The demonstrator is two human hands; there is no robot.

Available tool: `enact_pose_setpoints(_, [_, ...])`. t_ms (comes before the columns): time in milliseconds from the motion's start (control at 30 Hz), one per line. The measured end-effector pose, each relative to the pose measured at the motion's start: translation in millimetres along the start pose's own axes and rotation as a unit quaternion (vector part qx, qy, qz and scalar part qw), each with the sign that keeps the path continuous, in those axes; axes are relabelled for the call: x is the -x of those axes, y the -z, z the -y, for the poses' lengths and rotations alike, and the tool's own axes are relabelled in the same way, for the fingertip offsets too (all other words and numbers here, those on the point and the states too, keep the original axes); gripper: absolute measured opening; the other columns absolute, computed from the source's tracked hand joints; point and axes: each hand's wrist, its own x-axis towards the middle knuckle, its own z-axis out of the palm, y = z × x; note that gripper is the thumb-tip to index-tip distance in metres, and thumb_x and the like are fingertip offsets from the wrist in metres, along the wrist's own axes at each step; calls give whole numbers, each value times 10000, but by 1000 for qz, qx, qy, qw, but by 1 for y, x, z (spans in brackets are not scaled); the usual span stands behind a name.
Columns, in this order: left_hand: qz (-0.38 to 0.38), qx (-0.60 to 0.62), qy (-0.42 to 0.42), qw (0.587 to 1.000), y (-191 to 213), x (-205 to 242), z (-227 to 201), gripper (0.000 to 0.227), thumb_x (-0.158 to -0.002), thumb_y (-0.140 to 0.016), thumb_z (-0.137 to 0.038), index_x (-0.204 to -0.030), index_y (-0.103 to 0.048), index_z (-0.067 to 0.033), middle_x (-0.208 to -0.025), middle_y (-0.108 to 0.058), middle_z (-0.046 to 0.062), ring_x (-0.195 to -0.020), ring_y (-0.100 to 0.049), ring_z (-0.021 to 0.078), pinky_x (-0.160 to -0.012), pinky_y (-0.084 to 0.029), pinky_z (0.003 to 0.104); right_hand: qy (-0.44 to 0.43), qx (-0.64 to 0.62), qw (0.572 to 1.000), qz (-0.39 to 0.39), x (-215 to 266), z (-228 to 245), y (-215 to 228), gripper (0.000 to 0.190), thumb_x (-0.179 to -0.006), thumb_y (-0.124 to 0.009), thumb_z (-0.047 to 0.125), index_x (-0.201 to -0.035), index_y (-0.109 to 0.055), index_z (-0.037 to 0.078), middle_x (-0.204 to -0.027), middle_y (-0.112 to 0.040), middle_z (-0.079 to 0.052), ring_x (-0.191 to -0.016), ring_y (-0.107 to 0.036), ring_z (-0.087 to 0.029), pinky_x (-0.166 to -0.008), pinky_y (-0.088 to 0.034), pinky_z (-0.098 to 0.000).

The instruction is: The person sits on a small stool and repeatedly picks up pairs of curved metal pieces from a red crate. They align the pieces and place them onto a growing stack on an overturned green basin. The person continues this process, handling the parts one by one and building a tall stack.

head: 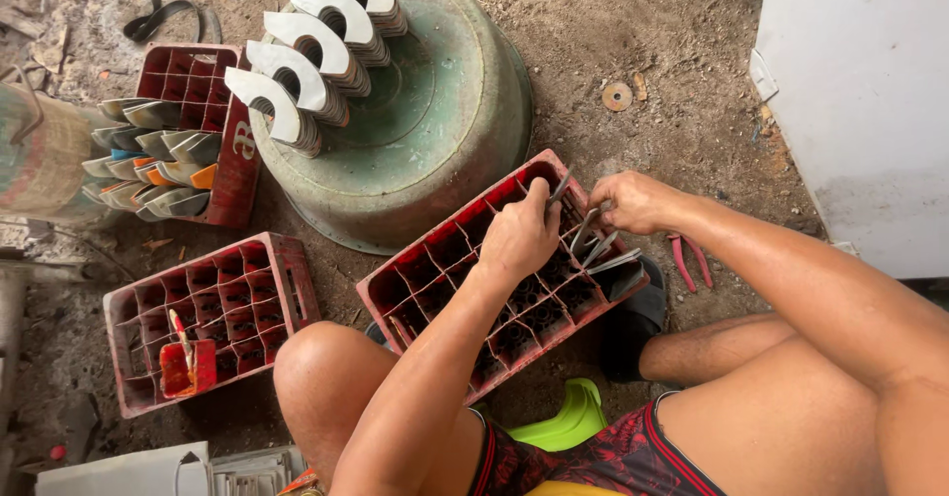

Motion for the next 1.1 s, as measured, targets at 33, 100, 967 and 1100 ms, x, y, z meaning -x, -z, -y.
enact_pose_setpoints(33, [5, 14, 7, 1000, 1, 1, 2, 238, -1019, -551, -244, -1077, -445, -38, -779, -682, 307, -754, -647, 536, -674, -492, 629, 13, 0, 1000, 5, -3, -2, -2, 280, -834, -724, 77, -1108, -756, 122, -979, -788, -84, -914, -744, -211, -834, -582, -386])
enact_pose_setpoints(100, [-13, 49, 20, 999, 5, -3, 3, 234, -1037, -519, -244, -1135, -442, -46, -796, -682, 315, -758, -648, 544, -682, -487, 619, 34, -8, 999, 11, -7, -11, -1, 254, -835, -706, 37, -1069, -785, 99, -959, -812, -90, -899, -760, -199, -837, -592, -371])
enact_pose_setpoints(967, [46, -22, -64, 997, -20, 66, 61, 253, -850, -502, 59, -1068, -374, 71, -817, -592, 330, -782, -591, 497, -723, -481, 566, 74, 329, 939, 65, 33, 64, 5, 141, -848, -678, 141, -889, -790, 65, -942, -756, -182, -914, -750, -330, -854, -594, -449])
enact_pose_setpoints(1100, [60, -19, -72, 995, -27, 72, 69, 282, -840, -508, 62, -1084, -370, 89, -798, -593, 322, -769, -592, 493, -698, -484, 556, 103, 375, 921, 11, 34, 59, -2, 145, -849, -646, 118, -854, -752, 20, -949, -742, -215, -914, -742, -363, -823, -600, -460])
